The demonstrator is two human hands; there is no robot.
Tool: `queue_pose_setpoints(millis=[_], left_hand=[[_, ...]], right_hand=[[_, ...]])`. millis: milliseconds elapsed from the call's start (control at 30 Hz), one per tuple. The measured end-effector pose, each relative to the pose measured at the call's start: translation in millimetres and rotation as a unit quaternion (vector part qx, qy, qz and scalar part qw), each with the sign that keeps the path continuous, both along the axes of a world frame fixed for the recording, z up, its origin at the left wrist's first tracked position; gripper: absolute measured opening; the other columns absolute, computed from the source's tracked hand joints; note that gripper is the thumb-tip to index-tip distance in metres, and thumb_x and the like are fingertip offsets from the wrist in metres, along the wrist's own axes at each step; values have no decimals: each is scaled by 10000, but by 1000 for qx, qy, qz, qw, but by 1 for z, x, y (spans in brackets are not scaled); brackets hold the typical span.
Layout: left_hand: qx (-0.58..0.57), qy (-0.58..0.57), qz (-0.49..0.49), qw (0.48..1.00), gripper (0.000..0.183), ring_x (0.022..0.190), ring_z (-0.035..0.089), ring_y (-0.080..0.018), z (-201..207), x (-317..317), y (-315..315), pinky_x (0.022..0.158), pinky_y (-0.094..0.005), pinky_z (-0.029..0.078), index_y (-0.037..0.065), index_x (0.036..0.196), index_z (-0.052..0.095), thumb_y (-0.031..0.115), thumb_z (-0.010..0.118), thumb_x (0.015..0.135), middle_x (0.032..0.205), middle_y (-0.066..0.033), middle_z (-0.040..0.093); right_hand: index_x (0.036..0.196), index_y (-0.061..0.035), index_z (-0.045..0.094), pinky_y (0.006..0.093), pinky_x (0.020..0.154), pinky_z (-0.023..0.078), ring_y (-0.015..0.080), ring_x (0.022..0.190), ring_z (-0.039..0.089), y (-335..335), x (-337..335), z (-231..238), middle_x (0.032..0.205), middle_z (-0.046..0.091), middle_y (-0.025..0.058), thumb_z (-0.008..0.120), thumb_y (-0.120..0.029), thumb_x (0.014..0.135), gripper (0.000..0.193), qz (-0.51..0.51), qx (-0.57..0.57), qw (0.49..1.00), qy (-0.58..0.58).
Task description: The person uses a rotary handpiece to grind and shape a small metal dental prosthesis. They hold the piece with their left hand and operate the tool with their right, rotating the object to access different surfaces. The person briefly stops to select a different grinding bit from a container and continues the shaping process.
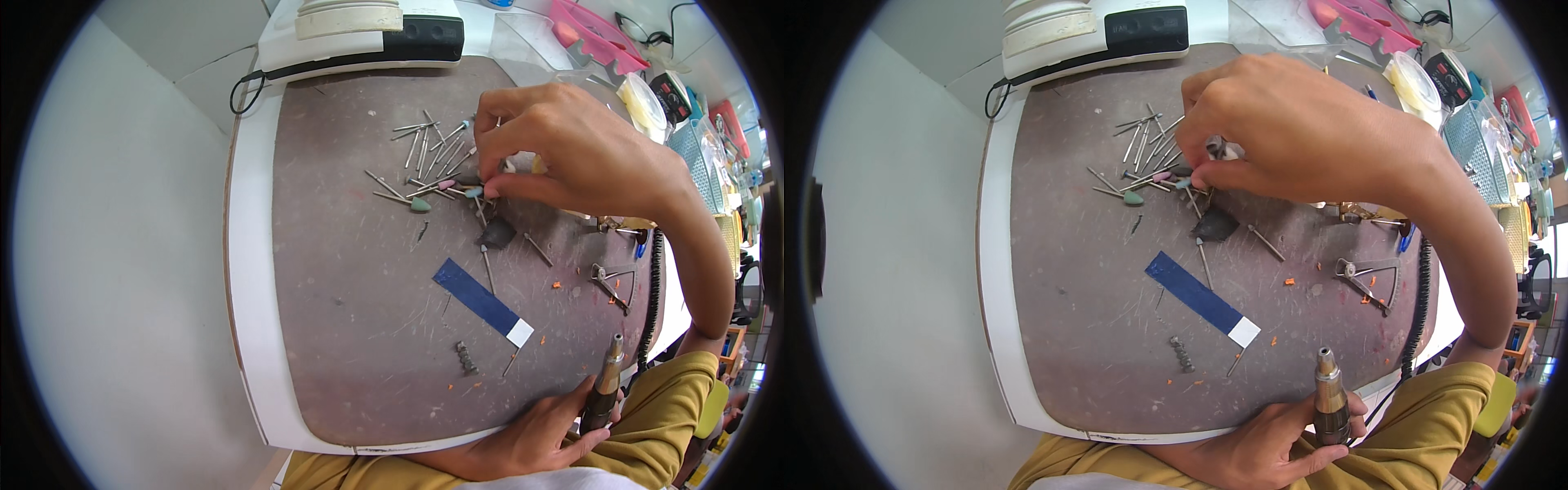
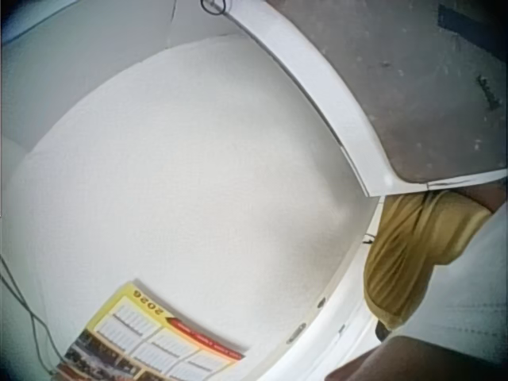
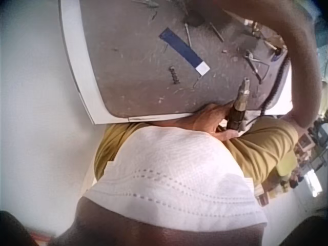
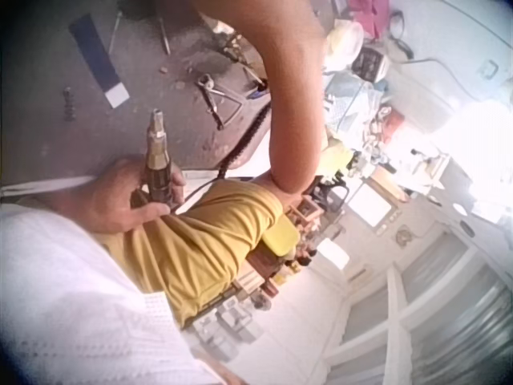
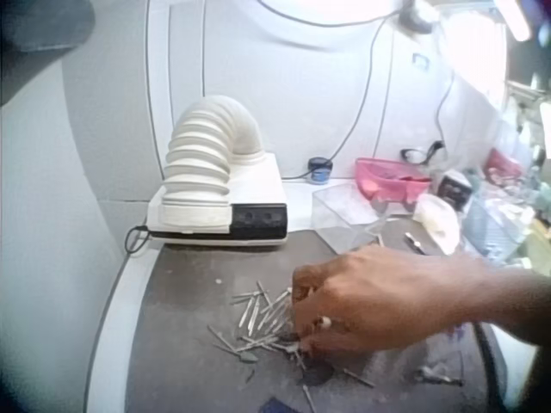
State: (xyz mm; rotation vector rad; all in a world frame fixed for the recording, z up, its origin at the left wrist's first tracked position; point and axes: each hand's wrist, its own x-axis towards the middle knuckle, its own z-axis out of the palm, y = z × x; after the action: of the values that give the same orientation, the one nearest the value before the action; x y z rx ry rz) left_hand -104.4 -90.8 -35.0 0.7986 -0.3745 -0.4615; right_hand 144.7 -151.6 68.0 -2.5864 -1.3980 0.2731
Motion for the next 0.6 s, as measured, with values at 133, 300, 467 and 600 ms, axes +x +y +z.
queue_pose_setpoints(millis=[133, 300, 467, 600], left_hand=[[-5, 10, -12, 1000, 450, 928, 677, -277, 0, -1, 0, 851, -360, 516, -42, 1299, 420, -5, 631, 903, 1006, -152, 647], [-4, 10, -12, 1000, 464, 942, 681, -275, -2, -2, -1, 854, -363, 517, -44, 1314, 418, -2, 631, 904, 1009, -153, 654], [1, -4, -8, 1000, 468, 948, 684, -289, -3, -1, -1, 854, -368, 520, -47, 1318, 419, 7, 634, 905, 1012, -157, 660], [-1, 1, -14, 1000, 470, 942, 684, -300, -3, -2, -2, 850, -370, 521, -47, 1316, 420, 15, 639, 905, 1013, -156, 659]], right_hand=[[862, -21, 721, 465, 845, 486, 344, 936, 638, -5, 1, 0, 924, 660, 112, 674, -186, 888, 174, 25, 5, 999, -37], [833, -12, 692, 463, 819, 496, 360, 923, 639, 1, 2, -4, 917, 657, 139, 652, -135, 880, 137, -8, -33, 993, -110], [857, 0, 641, 451, 756, 486, 347, 872, 631, 9, 7, -10, 901, 633, 129, 652, -80, 848, 81, 0, -4, 992, -129], [825, 7, 634, 464, 741, 496, 380, 847, 641, 15, 14, -22, 839, 650, 167, 638, -40, 818, 47, 40, 31, 992, -114]])
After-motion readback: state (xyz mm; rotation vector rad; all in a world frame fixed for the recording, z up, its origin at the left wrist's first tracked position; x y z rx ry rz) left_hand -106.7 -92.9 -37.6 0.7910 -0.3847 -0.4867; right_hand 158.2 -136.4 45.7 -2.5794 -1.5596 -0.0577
